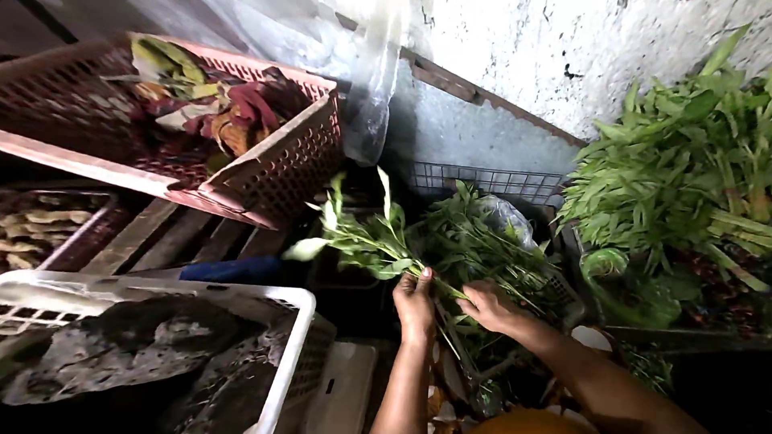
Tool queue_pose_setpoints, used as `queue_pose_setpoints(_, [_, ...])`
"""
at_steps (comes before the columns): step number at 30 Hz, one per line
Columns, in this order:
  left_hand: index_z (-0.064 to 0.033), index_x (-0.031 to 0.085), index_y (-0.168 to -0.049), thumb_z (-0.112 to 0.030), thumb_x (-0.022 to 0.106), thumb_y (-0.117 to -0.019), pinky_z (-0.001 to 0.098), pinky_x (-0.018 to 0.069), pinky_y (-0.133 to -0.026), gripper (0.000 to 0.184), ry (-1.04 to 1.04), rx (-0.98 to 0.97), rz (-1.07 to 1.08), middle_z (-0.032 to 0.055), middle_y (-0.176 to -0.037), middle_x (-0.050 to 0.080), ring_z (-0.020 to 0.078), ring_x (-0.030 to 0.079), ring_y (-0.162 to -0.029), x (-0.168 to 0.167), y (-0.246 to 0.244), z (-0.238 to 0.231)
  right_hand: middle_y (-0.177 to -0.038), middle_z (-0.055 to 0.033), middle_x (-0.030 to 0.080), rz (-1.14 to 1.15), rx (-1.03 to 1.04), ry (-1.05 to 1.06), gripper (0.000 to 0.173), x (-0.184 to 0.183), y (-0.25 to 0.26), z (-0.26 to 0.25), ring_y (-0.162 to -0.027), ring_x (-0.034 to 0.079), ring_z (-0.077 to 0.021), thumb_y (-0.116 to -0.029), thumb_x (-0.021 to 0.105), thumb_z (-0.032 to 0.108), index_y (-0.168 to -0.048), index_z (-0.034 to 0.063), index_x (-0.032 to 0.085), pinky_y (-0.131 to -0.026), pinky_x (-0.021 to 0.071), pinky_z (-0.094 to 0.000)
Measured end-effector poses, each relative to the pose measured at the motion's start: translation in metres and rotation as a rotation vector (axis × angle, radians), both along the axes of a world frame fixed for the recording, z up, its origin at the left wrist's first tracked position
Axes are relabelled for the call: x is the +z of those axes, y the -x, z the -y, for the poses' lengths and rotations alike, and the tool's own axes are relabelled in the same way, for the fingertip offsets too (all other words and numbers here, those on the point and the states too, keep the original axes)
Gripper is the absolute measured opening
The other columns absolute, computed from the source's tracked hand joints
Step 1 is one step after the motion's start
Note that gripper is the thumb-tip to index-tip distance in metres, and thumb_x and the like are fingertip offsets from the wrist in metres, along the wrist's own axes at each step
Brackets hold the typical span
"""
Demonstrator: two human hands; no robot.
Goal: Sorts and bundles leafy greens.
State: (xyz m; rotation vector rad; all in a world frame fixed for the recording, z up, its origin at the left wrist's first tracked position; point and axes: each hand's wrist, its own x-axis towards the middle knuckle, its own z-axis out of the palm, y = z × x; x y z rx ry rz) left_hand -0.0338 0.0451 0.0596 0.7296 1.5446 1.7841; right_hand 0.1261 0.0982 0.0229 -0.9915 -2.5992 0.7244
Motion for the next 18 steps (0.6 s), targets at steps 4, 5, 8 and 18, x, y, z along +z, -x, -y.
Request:
queue_pose_setpoints(4, [-0.0092,0.065,-0.091,-0.008,0.060,-0.1008,0.0226,0.0546,-0.059,0.011,-0.233,0.162,-0.202,-0.0069,-0.074,0.065,0.0031,0.062,-0.064,0.055,0.022,0.009,-0.092,-0.0185,0.073,-0.097,-0.066,-0.036,0.040,-0.003,-0.016,-0.005,-0.092,0.071,-0.0329,-0.1054,0.049,0.030,-0.101,-0.0037,0.070,-0.093,0.0526,-0.0521])
queue_pose_setpoints(5, [-0.0101,0.065,-0.096,-0.009,0.060,-0.1013,0.0247,0.0576,-0.067,0.008,-0.339,0.205,-0.245,-0.0077,-0.081,0.068,0.0037,0.065,-0.071,0.070,0.033,0.015,-0.093,-0.0184,0.073,-0.039,-0.074,0.020,0.042,-0.016,-0.024,-0.010,-0.093,0.071,-0.0330,-0.1066,0.047,0.033,-0.106,-0.0023,0.069,-0.092,0.0536,-0.0526])
queue_pose_setpoints(8, [-0.0121,0.061,-0.108,-0.010,0.052,-0.1060,0.0318,0.0574,-0.087,0.010,-0.664,0.241,-0.366,-0.0061,-0.097,0.069,0.0095,0.067,-0.091,0.117,0.067,0.022,-0.136,-0.0215,0.061,0.203,-0.051,0.264,0.060,-0.062,-0.050,-0.030,-0.128,0.058,-0.0383,-0.1008,0.059,0.048,-0.145,0.0077,0.052,-0.109,0.0435,-0.0609])
queue_pose_setpoints(18, [-0.0078,0.058,-0.106,-0.013,0.058,-0.1036,0.0254,0.0476,-0.044,0.005,-0.094,0.082,0.146,0.0009,-0.064,0.054,0.0097,0.051,-0.048,0.020,0.025,-0.031,-0.144,-0.0182,0.059,0.432,-0.415,0.240,0.053,-0.088,-0.010,-0.100,-0.139,0.051,-0.0363,-0.1092,0.040,0.042,-0.149,0.0084,0.050,-0.120,0.0301,-0.0592])
